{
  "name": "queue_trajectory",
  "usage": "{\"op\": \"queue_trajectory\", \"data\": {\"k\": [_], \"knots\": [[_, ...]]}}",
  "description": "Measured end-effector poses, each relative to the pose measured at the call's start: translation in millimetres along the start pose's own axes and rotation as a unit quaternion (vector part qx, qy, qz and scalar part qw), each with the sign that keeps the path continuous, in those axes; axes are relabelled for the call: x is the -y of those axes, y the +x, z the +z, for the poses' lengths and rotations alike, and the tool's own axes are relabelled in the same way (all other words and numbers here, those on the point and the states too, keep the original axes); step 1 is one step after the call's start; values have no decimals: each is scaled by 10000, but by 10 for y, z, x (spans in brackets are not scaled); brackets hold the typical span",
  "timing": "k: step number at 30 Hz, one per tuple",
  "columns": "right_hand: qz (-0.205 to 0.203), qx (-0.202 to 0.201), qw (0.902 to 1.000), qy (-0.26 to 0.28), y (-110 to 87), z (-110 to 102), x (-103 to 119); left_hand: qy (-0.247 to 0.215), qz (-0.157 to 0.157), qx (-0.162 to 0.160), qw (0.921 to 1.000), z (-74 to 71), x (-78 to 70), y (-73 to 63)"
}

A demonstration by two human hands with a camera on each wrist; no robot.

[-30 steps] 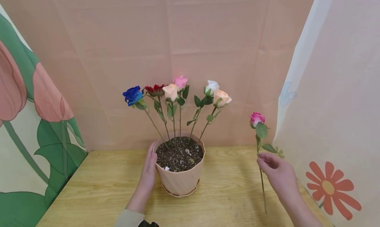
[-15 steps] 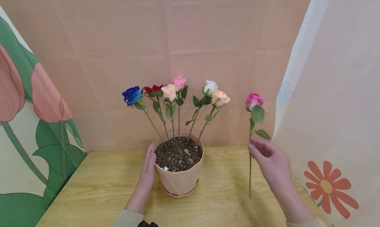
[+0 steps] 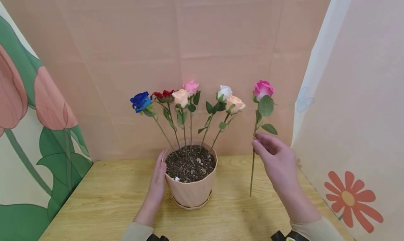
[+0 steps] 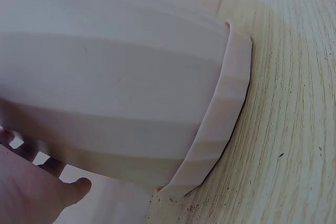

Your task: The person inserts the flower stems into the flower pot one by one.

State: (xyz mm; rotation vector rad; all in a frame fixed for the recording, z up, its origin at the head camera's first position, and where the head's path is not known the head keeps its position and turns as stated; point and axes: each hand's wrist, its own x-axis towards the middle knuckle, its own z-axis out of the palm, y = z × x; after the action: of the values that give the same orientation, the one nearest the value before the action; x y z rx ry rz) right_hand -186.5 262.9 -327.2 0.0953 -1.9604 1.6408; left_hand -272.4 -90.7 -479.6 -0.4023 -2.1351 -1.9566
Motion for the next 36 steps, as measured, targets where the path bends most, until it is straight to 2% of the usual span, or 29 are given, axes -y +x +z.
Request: {"op": "queue_trajectory", "data": {"k": [10, 18, 30, 36], "knots": [[-322, -145, 9993, -81, 85, 270, 171, 37, 37, -23, 10000, -2, -7, 5], [-449, -206, 9987, 155, 150, 475, 256, -21, 35, -8, 10000, -1, 2, 4], [-947, -263, 9951, -70, 218, 753, 262, 7, -47, 0, 10000, -2, 4, -3], [-1054, -277, 9937, -254, 255, 890, 204, -27, -23, 9, 10000, -1, 1, 2]]}}
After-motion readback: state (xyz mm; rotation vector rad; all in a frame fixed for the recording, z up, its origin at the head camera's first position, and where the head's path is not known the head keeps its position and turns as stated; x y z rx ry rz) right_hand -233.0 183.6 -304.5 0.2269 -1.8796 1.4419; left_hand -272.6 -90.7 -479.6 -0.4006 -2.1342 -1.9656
